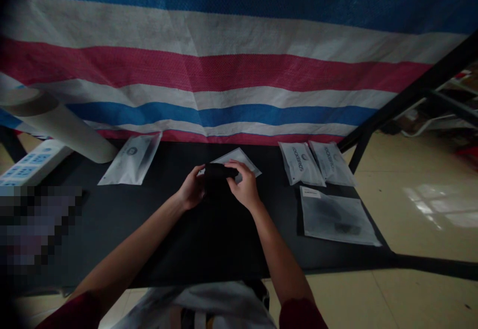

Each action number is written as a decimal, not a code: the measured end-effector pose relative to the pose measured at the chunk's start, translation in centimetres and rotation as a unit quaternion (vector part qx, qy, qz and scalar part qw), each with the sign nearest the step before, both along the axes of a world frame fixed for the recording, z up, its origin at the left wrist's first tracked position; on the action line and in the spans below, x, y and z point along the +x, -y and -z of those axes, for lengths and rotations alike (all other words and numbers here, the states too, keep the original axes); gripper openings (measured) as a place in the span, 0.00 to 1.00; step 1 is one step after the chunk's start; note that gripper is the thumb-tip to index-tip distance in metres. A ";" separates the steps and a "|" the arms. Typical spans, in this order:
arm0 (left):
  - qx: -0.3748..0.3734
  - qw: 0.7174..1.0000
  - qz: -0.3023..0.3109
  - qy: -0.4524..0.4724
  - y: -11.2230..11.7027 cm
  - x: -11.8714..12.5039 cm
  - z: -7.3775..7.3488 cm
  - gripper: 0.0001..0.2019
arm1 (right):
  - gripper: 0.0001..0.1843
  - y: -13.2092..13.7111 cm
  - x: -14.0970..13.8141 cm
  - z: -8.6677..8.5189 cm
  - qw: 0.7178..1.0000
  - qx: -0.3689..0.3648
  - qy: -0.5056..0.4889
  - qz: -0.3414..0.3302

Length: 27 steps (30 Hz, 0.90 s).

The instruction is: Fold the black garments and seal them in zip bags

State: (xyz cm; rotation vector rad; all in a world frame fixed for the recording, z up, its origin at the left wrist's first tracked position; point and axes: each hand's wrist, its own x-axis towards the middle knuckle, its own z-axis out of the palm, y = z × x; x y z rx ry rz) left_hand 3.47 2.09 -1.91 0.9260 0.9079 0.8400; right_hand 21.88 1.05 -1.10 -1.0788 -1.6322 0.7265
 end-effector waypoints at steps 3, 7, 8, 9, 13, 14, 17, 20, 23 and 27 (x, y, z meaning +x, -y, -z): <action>-0.050 0.998 0.011 0.024 -0.3 -0.6 -0.6 0.28 | 0.17 0.4 -0.2 -0.4 0.998 0.020 0.046 -0.045; -0.076 0.996 -0.034 0.027 -0.2 -0.6 -0.7 0.19 | 0.18 0.5 -0.4 -0.3 0.998 -0.013 0.028 -0.051; -0.073 0.996 -0.051 0.029 -0.2 -0.5 -0.7 0.19 | 0.18 0.4 -0.5 -0.1 0.998 -0.026 -0.011 -0.047; -0.066 0.995 -0.067 0.034 -0.1 -0.3 -0.6 0.19 | 0.19 0.3 -0.6 0.1 0.996 -0.047 -0.065 -0.041; 0.004 0.990 -0.120 0.067 0.1 0.1 -0.9 0.27 | 0.26 0.0 -1.5 1.2 0.931 -0.226 -0.283 -0.036; 0.026 0.989 -0.127 0.073 0.2 0.2 -1.0 0.30 | 0.27 0.1 -1.8 1.4 0.907 -0.278 -0.312 -0.046; 0.086 0.985 -0.132 0.072 0.5 0.6 -1.2 0.34 | 0.26 0.5 -2.9 1.9 0.852 -0.370 -0.357 -0.099; 0.158 0.978 -0.132 0.018 0.5 0.7 -0.9 0.34 | 0.24 0.9 -3.7 2.1 0.845 -0.379 -0.365 -0.100; 0.234 0.963 -0.123 -0.047 -0.1 0.5 0.1 0.30 | 0.21 0.7 -3.6 2.0 0.858 -0.358 -0.368 -0.022; 0.279 0.952 -0.035 -0.123 -0.7 -0.5 1.1 0.28 | 0.17 -0.5 -1.3 1.0 0.849 -0.291 -0.431 0.091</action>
